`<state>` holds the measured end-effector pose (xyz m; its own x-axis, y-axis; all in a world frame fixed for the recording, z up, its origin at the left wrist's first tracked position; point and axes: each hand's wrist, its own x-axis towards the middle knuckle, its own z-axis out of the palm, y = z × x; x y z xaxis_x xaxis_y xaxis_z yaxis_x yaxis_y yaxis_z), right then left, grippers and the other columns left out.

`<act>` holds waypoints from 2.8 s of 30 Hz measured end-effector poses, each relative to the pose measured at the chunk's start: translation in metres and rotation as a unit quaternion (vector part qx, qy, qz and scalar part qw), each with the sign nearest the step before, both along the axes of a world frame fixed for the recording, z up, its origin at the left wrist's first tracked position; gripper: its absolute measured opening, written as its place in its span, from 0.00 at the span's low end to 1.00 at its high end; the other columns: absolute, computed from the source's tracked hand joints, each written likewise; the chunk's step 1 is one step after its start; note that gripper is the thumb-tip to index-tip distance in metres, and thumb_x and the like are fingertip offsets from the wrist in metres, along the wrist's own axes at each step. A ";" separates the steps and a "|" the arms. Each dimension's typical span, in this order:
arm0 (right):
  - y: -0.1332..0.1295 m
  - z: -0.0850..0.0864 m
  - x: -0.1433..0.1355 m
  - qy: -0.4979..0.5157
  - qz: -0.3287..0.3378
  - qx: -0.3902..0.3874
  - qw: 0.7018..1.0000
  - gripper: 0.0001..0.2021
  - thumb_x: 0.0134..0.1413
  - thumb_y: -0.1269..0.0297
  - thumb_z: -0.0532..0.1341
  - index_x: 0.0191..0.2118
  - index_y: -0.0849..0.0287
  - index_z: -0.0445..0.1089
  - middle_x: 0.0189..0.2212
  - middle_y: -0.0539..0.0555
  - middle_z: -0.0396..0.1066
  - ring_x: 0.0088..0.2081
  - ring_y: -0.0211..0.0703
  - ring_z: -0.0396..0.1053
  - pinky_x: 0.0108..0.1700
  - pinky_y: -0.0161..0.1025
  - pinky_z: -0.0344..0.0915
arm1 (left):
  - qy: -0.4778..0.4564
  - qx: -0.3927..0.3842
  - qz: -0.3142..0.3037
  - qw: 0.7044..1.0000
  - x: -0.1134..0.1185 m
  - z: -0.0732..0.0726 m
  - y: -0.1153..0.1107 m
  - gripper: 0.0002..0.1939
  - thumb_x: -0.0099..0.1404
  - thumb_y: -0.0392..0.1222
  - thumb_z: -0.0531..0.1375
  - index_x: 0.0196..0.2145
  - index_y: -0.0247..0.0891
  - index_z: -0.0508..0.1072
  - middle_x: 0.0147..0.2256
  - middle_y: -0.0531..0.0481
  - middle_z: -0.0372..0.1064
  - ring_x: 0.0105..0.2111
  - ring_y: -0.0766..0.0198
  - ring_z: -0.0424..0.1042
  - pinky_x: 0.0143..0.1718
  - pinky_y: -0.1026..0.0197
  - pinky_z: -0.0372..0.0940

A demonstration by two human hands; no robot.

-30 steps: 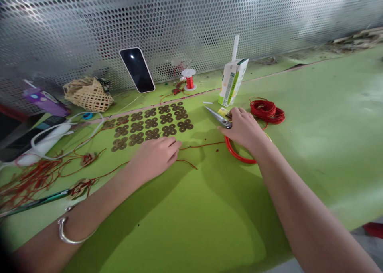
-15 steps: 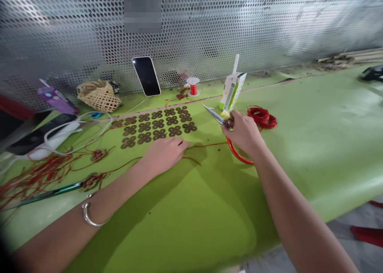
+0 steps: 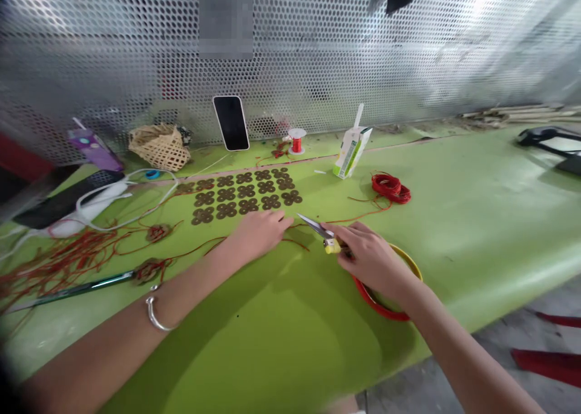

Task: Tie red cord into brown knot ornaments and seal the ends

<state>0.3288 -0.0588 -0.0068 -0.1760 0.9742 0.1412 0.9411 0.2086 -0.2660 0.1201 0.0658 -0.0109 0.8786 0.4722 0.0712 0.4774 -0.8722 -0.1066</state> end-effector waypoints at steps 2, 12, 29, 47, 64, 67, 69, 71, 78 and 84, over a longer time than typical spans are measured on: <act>0.000 0.003 -0.001 -0.017 0.017 -0.017 1.000 0.28 0.50 0.73 0.53 0.58 0.54 0.56 0.40 0.55 0.72 0.41 0.49 0.67 0.39 0.44 0.66 | -0.004 -0.004 0.001 1.000 0.000 -0.001 0.001 0.11 0.63 0.28 0.52 0.40 0.34 0.70 0.30 0.45 0.68 0.28 0.62 0.68 0.25 0.63 0.58; -0.001 0.012 -0.012 -0.092 0.045 -0.054 0.993 0.22 0.46 0.77 0.57 0.49 0.55 0.63 0.37 0.53 0.72 0.38 0.48 0.67 0.32 0.39 0.66 | -0.010 0.007 -0.004 1.000 -0.001 0.000 0.000 0.10 0.63 0.29 0.50 0.38 0.32 0.69 0.32 0.44 0.70 0.29 0.61 0.69 0.24 0.63 0.58; 0.002 -0.004 -0.019 -0.208 0.126 0.016 0.970 0.14 0.52 0.80 0.50 0.40 0.58 0.66 0.59 0.54 0.56 0.50 0.51 0.62 0.43 0.47 0.67 | -0.003 -0.004 -0.001 1.000 0.000 0.004 0.000 0.11 0.63 0.29 0.49 0.39 0.30 0.69 0.33 0.43 0.70 0.29 0.60 0.70 0.23 0.63 0.60; 0.006 0.007 -0.027 -0.233 0.145 0.028 0.961 0.24 0.40 0.84 0.52 0.44 0.56 0.66 0.52 0.55 0.65 0.42 0.56 0.64 0.33 0.47 0.65 | -0.162 -0.183 0.014 0.970 0.003 -0.006 0.000 0.16 0.59 0.30 0.51 0.40 0.36 0.75 0.35 0.49 0.68 0.36 0.63 0.65 0.29 0.63 0.63; -0.003 -0.009 -0.007 0.068 0.021 0.043 0.997 0.13 0.51 0.76 0.50 0.42 0.58 0.63 0.49 0.58 0.66 0.46 0.50 0.61 0.45 0.47 0.64 | -0.214 -0.095 -0.025 0.972 -0.003 -0.015 -0.003 0.13 0.60 0.27 0.53 0.40 0.36 0.72 0.38 0.49 0.71 0.39 0.62 0.68 0.39 0.58 0.67; -0.002 -0.008 -0.006 0.076 0.026 0.028 0.996 0.15 0.49 0.77 0.50 0.43 0.57 0.64 0.48 0.57 0.67 0.46 0.49 0.62 0.44 0.46 0.64 | -0.202 -0.076 -0.033 0.976 -0.003 -0.015 -0.004 0.15 0.60 0.28 0.52 0.42 0.36 0.71 0.38 0.48 0.70 0.38 0.61 0.68 0.39 0.57 0.67; -0.001 -0.008 -0.006 0.083 0.028 0.021 0.996 0.14 0.49 0.77 0.50 0.41 0.57 0.64 0.48 0.56 0.67 0.46 0.49 0.62 0.45 0.45 0.64 | -0.191 -0.065 -0.036 0.979 -0.002 -0.015 -0.004 0.15 0.60 0.28 0.53 0.43 0.36 0.71 0.38 0.47 0.70 0.38 0.61 0.68 0.39 0.56 0.67; 0.000 -0.007 -0.005 0.089 0.030 0.016 0.995 0.13 0.49 0.77 0.51 0.39 0.57 0.64 0.49 0.56 0.66 0.46 0.49 0.62 0.45 0.46 0.64 | -0.176 -0.055 -0.039 0.982 -0.002 -0.016 -0.004 0.15 0.60 0.29 0.53 0.44 0.35 0.71 0.39 0.47 0.70 0.38 0.61 0.68 0.40 0.55 0.67; 0.000 -0.009 -0.002 0.097 0.048 0.016 0.994 0.21 0.49 0.77 0.51 0.50 0.56 0.61 0.52 0.55 0.64 0.47 0.50 0.62 0.46 0.48 0.64 | -0.152 -0.057 -0.031 0.986 0.000 -0.015 -0.005 0.16 0.61 0.29 0.52 0.46 0.34 0.70 0.40 0.46 0.70 0.40 0.60 0.67 0.42 0.55 0.66; 0.001 -0.009 -0.002 0.102 0.044 0.032 0.993 0.27 0.48 0.77 0.51 0.56 0.55 0.59 0.49 0.56 0.67 0.47 0.50 0.64 0.46 0.49 0.65 | -0.191 -0.093 0.001 0.977 0.002 -0.011 -0.001 0.11 0.64 0.33 0.52 0.43 0.37 0.70 0.40 0.48 0.71 0.40 0.61 0.68 0.40 0.58 0.66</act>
<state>0.3265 -0.0573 -0.0159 -0.2206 0.9444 0.2438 0.8468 0.3095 -0.4327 0.1225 0.0650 -0.0219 0.8038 0.5098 0.3067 0.4525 -0.8586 0.2411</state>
